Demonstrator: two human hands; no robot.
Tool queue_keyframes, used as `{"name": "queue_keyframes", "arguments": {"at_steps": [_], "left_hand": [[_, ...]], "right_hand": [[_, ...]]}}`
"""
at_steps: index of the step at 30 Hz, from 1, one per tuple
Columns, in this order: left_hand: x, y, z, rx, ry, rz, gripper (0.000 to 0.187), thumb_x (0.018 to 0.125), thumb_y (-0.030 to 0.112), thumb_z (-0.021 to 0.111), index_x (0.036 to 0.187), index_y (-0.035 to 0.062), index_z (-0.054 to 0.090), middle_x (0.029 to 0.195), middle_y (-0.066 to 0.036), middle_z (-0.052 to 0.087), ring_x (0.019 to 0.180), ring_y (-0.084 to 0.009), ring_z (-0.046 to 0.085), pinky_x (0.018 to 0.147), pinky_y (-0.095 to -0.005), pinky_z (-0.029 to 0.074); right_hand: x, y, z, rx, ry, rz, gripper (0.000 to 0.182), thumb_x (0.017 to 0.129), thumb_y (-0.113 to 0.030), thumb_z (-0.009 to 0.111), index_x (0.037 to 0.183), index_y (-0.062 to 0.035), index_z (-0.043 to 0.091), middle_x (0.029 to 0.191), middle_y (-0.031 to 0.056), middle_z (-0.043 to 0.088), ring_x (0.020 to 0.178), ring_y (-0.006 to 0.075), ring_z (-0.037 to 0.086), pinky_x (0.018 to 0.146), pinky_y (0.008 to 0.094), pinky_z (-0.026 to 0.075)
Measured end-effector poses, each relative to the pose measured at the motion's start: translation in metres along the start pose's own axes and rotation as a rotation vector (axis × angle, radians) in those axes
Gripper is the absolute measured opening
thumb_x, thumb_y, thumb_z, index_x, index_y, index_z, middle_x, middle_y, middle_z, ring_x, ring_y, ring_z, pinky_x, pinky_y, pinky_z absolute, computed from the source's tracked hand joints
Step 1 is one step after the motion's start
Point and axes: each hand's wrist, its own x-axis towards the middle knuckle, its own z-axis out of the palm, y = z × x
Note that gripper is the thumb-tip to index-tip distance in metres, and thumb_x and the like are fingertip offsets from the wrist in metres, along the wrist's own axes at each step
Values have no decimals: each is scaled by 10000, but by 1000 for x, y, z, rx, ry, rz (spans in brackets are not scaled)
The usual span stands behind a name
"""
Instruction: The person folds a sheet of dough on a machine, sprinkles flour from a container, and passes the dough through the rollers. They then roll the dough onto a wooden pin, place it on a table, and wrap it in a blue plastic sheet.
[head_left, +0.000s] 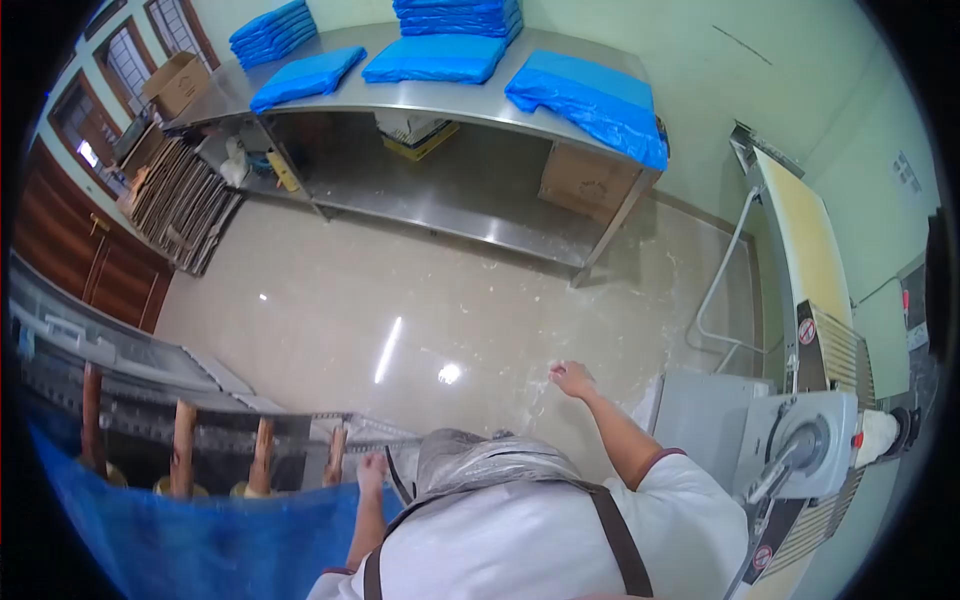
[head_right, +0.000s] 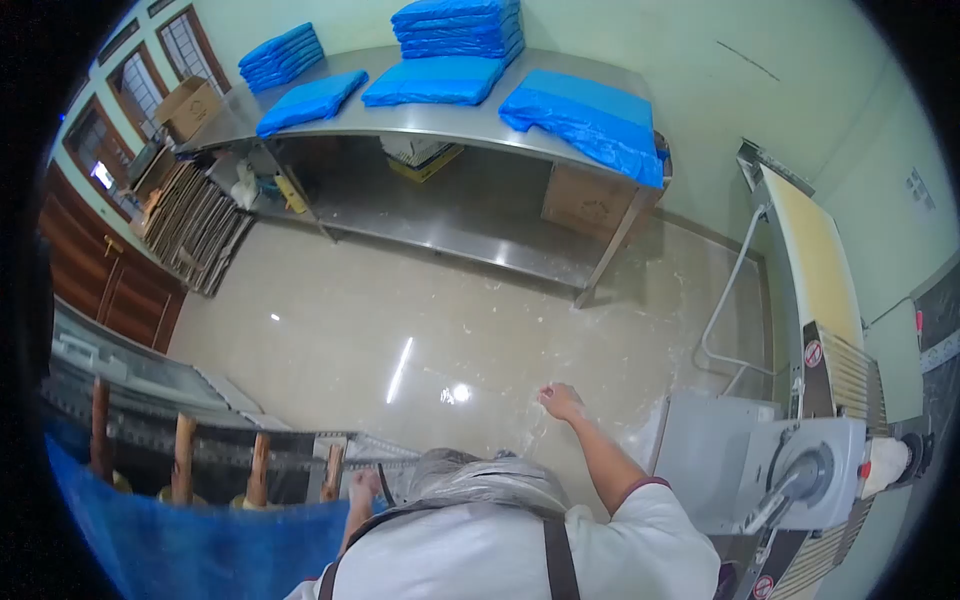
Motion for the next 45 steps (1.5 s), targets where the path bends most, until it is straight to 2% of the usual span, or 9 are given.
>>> {"name": "queue_keyframes", "arguments": {"at_steps": [10, 17, 23, 25, 30, 31, 34, 39, 45], "left_hand": [[276, 333, 108, 116, -83, 412, 248, 870, 148, 578, 1091, 37, 594, 1000, -65, 637, 952, -175, 595, 874, -301, 447], [384, 678, 182, 237, -139, 915, 343, 856, 197, 599, 1136, 1, 575, 1076, -130, 631, 1012, -196, 596, 872, -307, 460], [523, 863, 278, 437, -2, 1225, 474, 821, 255, 609, 1223, 21, 520, 1241, -199, 529, 1180, -349, 479, 1000, -394, 358], [579, 907, 299, 504, 1, 1133, 505, 819, 269, 617, 1240, 11, 508, 1244, -215, 524, 1184, -349, 475, 1007, -398, 354], [691, 957, 328, 337, -406, 879, 627, 826, 271, 635, 1374, 84, 394, 1358, -210, 431, 1262, -320, 408, 1055, -372, 302], [695, 965, 332, 276, -449, 927, 646, 823, 247, 643, 1390, 102, 370, 1369, -187, 418, 1248, -309, 419, 1040, -379, 327], [697, 980, 327, -161, -763, 479, 669, 797, 183, 664, 1377, 62, 353, 1325, -175, 444, 1199, -295, 464, 966, -389, 427], [665, 984, 316, 130, -598, 201, 760, 767, 294, 736, 1257, -140, 350, 1124, -236, 556, 944, -290, 620, 778, -380, 546], [640, 962, 301, 245, -575, 366, 675, 756, 326, 741, 1195, -110, 471, 1074, -214, 591, 1000, -254, 585, 852, -378, 488]], "right_hand": [[253, -126, -139, 419, 236, -285, 263, 835, -173, 586, 1047, -18, 602, 966, 113, 665, 925, 200, 637, 811, 320, 495], [395, -294, -301, 632, 557, -438, 277, 853, -135, 564, 1092, 3, 580, 972, 115, 664, 929, 203, 636, 826, 314, 480], [588, -379, -376, 418, 791, -322, 587, 917, -319, 483, 1364, 23, 314, 1373, 237, 382, 1283, 321, 373, 1053, 378, 289], [639, -382, -402, 496, 792, -221, 657, 930, -362, 450, 1402, 36, 224, 1433, 250, 283, 1342, 328, 273, 1094, 383, 219], [713, -384, -410, 881, 813, -385, 619, 908, -219, 543, 1391, 35, 250, 1432, 199, 300, 1320, 294, 313, 1083, 388, 264], [705, -387, -403, 1248, 746, -349, 608, 899, -200, 553, 1384, 30, 269, 1405, 193, 338, 1289, 294, 354, 1061, 399, 303], [655, -435, -386, 1948, 410, -159, 591, 839, -164, 619, 1334, 17, 352, 1296, 178, 458, 1168, 292, 484, 959, 440, 429], [649, -423, -388, 1650, 297, 73, 587, 758, -197, 696, 1247, 1, 440, 1136, 155, 566, 1011, 293, 586, 851, 449, 504], [638, -403, -416, 1336, 277, 131, 514, 790, -184, 675, 1206, 49, 485, 1156, 172, 564, 1022, 283, 584, 850, 388, 489]]}}
